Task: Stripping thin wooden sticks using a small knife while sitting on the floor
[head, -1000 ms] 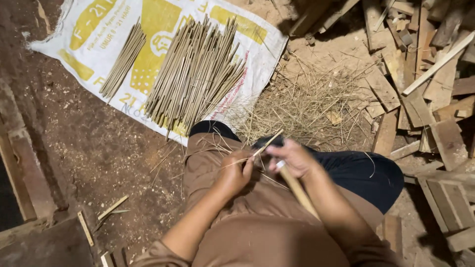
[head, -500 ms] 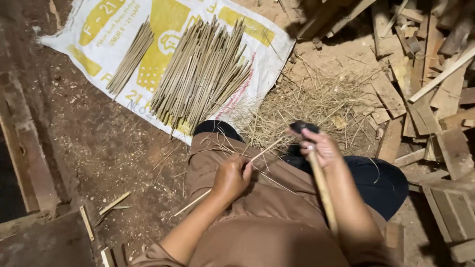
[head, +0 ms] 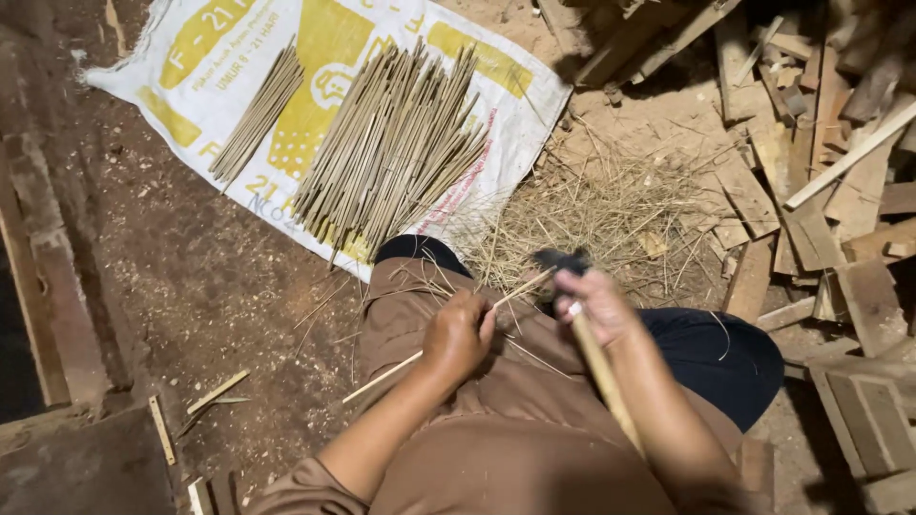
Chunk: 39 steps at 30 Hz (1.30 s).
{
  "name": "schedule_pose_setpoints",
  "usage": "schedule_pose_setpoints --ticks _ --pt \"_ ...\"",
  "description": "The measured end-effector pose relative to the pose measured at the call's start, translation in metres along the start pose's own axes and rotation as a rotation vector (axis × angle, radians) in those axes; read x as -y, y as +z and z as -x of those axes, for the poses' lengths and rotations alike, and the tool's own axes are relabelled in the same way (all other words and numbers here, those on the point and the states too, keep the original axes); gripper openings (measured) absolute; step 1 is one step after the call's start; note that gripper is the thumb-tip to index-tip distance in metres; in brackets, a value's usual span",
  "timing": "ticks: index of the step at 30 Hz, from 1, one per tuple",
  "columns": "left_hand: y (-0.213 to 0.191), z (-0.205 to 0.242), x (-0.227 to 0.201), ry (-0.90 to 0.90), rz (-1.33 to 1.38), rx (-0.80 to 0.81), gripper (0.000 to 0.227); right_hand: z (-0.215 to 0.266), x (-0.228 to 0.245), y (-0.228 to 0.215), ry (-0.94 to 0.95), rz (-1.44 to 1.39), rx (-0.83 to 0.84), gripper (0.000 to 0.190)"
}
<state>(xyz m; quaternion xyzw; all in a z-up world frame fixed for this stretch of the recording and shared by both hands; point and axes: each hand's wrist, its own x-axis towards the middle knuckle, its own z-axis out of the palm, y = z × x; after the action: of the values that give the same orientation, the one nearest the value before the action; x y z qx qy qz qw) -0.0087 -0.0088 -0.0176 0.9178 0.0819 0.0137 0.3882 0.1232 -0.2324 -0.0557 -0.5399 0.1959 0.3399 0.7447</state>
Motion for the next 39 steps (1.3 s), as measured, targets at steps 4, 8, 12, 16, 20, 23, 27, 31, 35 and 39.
schedule_pose_setpoints --ticks 4,8,12,16,20,23,27,31,35,39 --pt "0.002 0.0 0.009 0.012 -0.037 0.039 0.014 0.014 0.001 0.016 0.051 -0.015 0.084 0.014" --pt "-0.045 0.017 0.021 -0.13 0.202 0.215 0.015 0.036 0.075 -0.001 -0.146 -0.018 0.006 0.014" --pt "-0.046 0.017 0.031 -0.242 0.3 0.205 0.012 0.034 0.069 0.028 -0.175 -0.073 0.07 0.02" --pt "-0.01 -0.001 0.032 -0.092 0.248 0.046 0.008 -0.012 -0.034 0.043 0.101 0.003 0.169 0.014" --pt "-0.011 0.006 0.046 -0.07 0.273 -0.002 0.008 -0.032 -0.044 0.03 0.17 -0.029 0.259 0.017" --pt "-0.023 0.017 0.065 -0.13 0.282 0.021 0.009 -0.044 -0.04 0.02 0.16 -0.008 0.264 0.019" --pt "-0.042 0.038 0.075 -0.168 0.303 0.014 0.009 -0.045 -0.043 0.017 0.146 0.019 0.275 0.02" --pt "-0.064 0.062 0.093 -0.203 0.337 0.026 0.01 -0.035 0.0 0.021 0.108 0.026 0.216 0.015" --pt "-0.088 0.079 0.11 -0.316 0.415 0.131 0.008 -0.045 0.023 0.004 0.098 0.009 0.185 0.033" --pt "-0.101 0.078 0.107 -0.455 0.484 0.235 0.013 -0.066 0.026 -0.014 0.084 -0.005 0.09 0.033"
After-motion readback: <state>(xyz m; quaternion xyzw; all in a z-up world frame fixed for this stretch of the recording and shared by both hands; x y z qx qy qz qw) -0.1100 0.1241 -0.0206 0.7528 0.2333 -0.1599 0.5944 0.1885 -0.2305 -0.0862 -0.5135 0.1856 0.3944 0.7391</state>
